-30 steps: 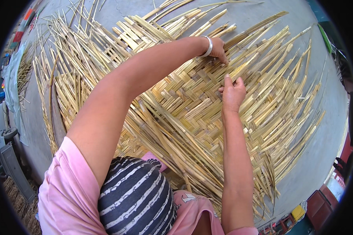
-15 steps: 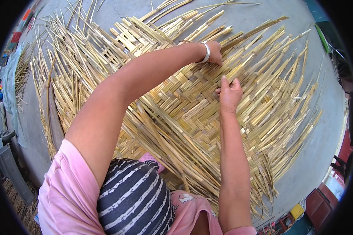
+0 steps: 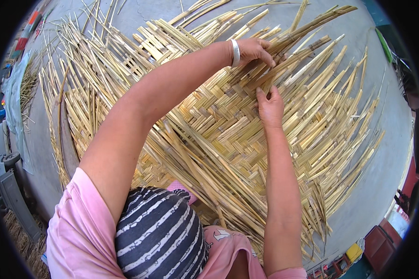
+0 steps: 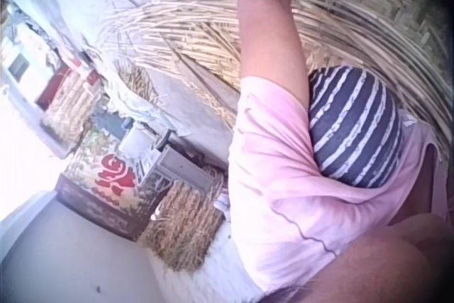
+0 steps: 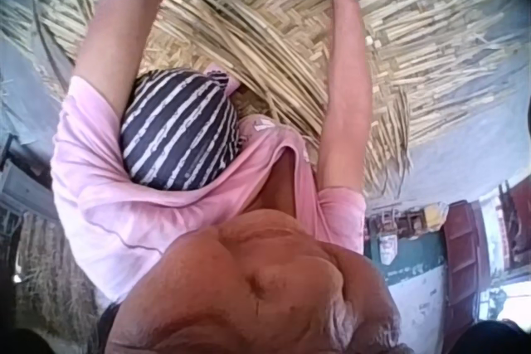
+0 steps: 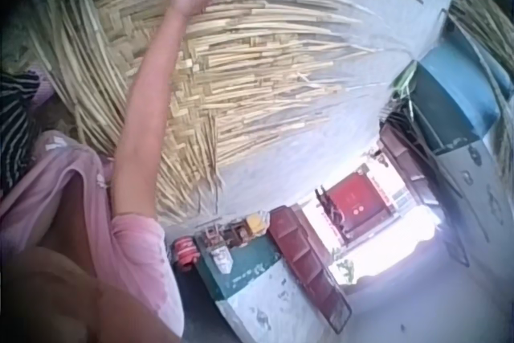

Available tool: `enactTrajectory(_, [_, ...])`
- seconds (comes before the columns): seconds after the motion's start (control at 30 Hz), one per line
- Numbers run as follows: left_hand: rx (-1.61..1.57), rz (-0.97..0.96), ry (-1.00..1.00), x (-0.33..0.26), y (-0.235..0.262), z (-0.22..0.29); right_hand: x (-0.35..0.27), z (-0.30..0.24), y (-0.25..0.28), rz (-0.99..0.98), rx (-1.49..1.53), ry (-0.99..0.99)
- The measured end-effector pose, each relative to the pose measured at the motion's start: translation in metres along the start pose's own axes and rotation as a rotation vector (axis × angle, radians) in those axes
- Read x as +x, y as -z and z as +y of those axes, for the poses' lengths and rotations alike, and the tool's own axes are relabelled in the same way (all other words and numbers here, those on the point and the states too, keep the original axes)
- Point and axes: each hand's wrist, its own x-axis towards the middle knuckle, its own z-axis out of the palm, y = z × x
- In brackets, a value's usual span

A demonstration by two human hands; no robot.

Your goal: The person weaves a large flat basket by hand, interlacing long dried palm strips in an over-under pattern. They periodically lift and rotate the mat to continue weaving different sections.

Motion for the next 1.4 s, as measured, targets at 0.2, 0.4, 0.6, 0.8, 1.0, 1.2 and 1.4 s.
enactTrajectory(0.2, [-0.128, 0.117, -0.125, -0.011, 0.003, 0.021, 0.007, -0.019, 0.014, -0.229, 0.19, -0.128])
enactTrajectory(0.4, [0.229, 0.566, -0.189, -0.031, 0.039, -0.004, 0.006, -0.016, 0.008, -0.18, 0.137, -0.158])
enactTrajectory(0.6, [0.387, 0.812, -0.111, -0.065, 0.053, -0.039, -0.005, -0.007, -0.001, -0.023, -0.108, 0.076])
enactTrajectory(0.8, [0.205, 0.832, -0.112, -0.065, 0.065, -0.05, -0.033, -0.018, -0.013, 0.126, -0.565, 0.361])
enactTrajectory(1.0, [-0.383, 0.773, -0.197, -0.084, 0.094, -0.03, -0.025, -0.037, -0.003, 0.044, -0.646, 0.355])
enactTrajectory(1.2, [-0.527, 0.4, -0.243, -0.101, 0.112, -0.02, -0.008, -0.053, -0.015, 0.111, -0.574, 0.272])
enactTrajectory(1.4, [-0.485, 0.269, -0.197, -0.091, 0.128, -0.019, 0.015, -0.074, 0.003, 0.077, -0.52, 0.323])
